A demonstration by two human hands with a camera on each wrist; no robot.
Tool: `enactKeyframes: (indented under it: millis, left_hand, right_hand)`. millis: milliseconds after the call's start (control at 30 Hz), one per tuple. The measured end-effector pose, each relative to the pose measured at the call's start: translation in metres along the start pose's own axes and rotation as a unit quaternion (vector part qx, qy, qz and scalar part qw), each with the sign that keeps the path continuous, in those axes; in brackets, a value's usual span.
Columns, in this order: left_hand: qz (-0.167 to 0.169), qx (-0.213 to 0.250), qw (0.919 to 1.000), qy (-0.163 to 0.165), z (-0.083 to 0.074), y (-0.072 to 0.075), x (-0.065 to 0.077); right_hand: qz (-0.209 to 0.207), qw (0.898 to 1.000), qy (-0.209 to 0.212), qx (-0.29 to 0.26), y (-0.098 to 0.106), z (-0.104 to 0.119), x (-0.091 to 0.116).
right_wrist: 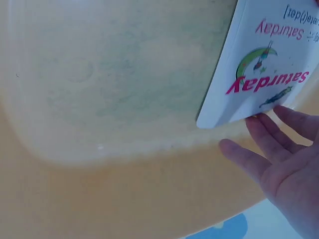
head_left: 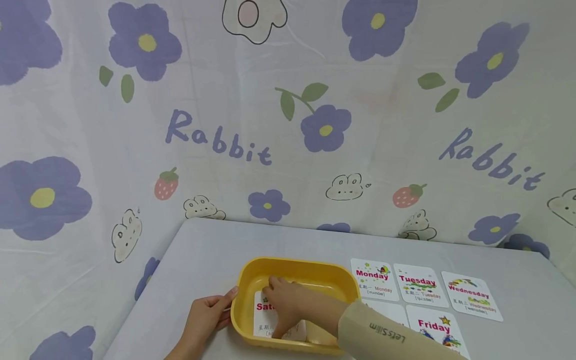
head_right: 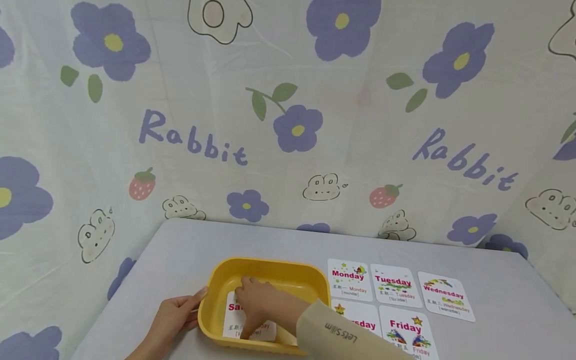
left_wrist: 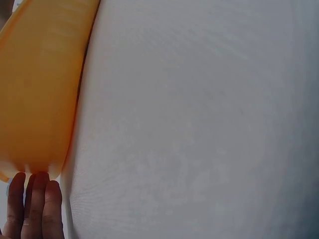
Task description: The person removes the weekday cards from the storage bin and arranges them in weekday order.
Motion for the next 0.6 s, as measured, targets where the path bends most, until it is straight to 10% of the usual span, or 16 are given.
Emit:
enactKeyframes:
  millis: [600]
  left_hand:
    - [-0.005,-0.008,1.0000,0.002,-0.0008,0.0008,0.0015]
  right_hand:
    - [-0.010,0.999,-0.030,-0.030,-0.0001,-0.0047,-0.0058]
Point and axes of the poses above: each hand's wrist, its own x-axis away from the middle knuckle, its own y-axis out of the back of the hand, z = x × y, the point moved 7 cm from there along -x, towards the middle knuckle, and after that the axes turned 12 degrees about x, right-handed, at the moved point
